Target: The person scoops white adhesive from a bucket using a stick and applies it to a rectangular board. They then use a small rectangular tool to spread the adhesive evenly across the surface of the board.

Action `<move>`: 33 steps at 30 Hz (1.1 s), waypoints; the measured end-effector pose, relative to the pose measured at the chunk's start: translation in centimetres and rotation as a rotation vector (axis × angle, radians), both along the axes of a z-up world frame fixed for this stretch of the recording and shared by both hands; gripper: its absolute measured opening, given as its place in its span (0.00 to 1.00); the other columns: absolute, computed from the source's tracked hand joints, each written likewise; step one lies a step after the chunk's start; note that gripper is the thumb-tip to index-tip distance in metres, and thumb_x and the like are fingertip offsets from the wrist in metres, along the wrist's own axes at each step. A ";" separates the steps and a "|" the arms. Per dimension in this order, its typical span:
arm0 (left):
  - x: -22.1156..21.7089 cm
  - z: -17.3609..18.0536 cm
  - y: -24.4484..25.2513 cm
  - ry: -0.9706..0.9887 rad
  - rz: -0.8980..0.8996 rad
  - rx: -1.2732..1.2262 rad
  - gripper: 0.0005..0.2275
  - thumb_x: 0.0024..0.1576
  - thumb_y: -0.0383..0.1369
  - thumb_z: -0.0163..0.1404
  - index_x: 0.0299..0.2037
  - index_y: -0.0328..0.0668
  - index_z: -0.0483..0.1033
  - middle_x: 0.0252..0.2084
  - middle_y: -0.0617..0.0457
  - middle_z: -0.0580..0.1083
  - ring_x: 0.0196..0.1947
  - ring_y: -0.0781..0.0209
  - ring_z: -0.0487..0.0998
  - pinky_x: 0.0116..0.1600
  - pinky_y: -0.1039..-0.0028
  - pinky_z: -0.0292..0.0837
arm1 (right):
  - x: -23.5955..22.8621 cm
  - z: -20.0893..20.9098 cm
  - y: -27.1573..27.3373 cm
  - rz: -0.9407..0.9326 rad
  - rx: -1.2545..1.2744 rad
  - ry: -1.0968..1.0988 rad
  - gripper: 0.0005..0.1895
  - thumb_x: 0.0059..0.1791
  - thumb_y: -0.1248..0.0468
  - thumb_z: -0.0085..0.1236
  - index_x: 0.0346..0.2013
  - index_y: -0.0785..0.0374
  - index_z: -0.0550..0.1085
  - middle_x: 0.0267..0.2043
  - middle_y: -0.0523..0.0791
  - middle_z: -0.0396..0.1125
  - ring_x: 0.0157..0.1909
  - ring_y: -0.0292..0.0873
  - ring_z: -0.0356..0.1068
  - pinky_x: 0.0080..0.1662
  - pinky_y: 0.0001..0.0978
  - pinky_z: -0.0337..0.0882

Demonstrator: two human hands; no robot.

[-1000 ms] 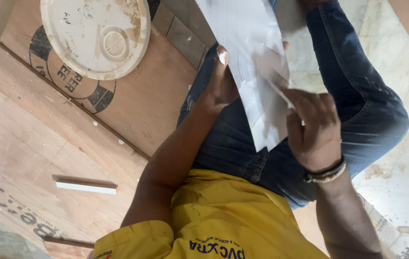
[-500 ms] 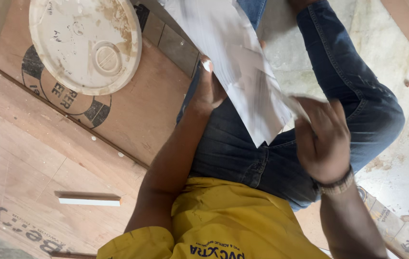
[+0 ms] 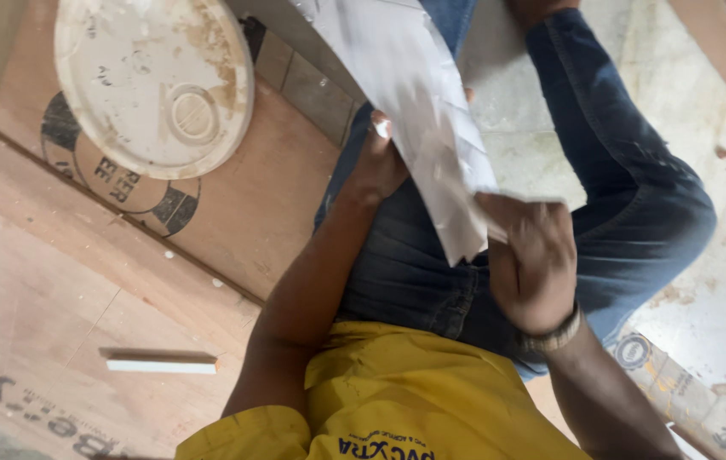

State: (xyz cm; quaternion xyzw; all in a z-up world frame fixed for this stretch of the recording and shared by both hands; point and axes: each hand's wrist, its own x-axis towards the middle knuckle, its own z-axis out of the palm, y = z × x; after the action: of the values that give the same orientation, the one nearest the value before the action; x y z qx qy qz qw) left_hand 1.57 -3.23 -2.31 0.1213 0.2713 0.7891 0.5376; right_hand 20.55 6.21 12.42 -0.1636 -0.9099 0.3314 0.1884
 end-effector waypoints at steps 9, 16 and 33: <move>0.1 -0.4 -1.2 -0.044 0.096 -0.038 0.52 0.52 0.68 0.50 0.74 0.30 0.51 0.69 0.35 0.64 0.68 0.44 0.68 0.70 0.56 0.68 | -1.3 -0.5 -1.7 0.175 -0.076 -0.058 0.27 0.43 0.79 0.52 0.56 0.65 0.75 0.52 0.49 0.74 0.43 0.45 0.66 0.47 0.37 0.70; 0.0 -3.8 -1.7 0.031 0.129 -0.005 0.46 0.62 0.68 0.37 0.75 0.30 0.52 0.69 0.35 0.66 0.65 0.45 0.71 0.67 0.58 0.71 | 0.7 -0.4 2.3 0.052 -0.106 0.042 0.24 0.49 0.81 0.53 0.57 0.62 0.76 0.54 0.47 0.74 0.49 0.45 0.68 0.52 0.35 0.70; -2.0 -1.5 -2.0 -0.096 0.217 0.100 0.46 0.61 0.68 0.38 0.74 0.31 0.53 0.68 0.35 0.66 0.64 0.46 0.72 0.64 0.59 0.74 | 7.9 -3.8 4.3 0.031 -0.279 0.279 0.19 0.48 0.75 0.49 0.52 0.61 0.78 0.50 0.43 0.73 0.49 0.38 0.66 0.51 0.32 0.71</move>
State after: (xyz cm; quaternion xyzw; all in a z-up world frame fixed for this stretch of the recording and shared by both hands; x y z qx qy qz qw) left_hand -0.41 -5.20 -3.79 0.0799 0.2169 0.8601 0.4547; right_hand 28.46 10.46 8.63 -0.1265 -0.8227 0.4766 0.2828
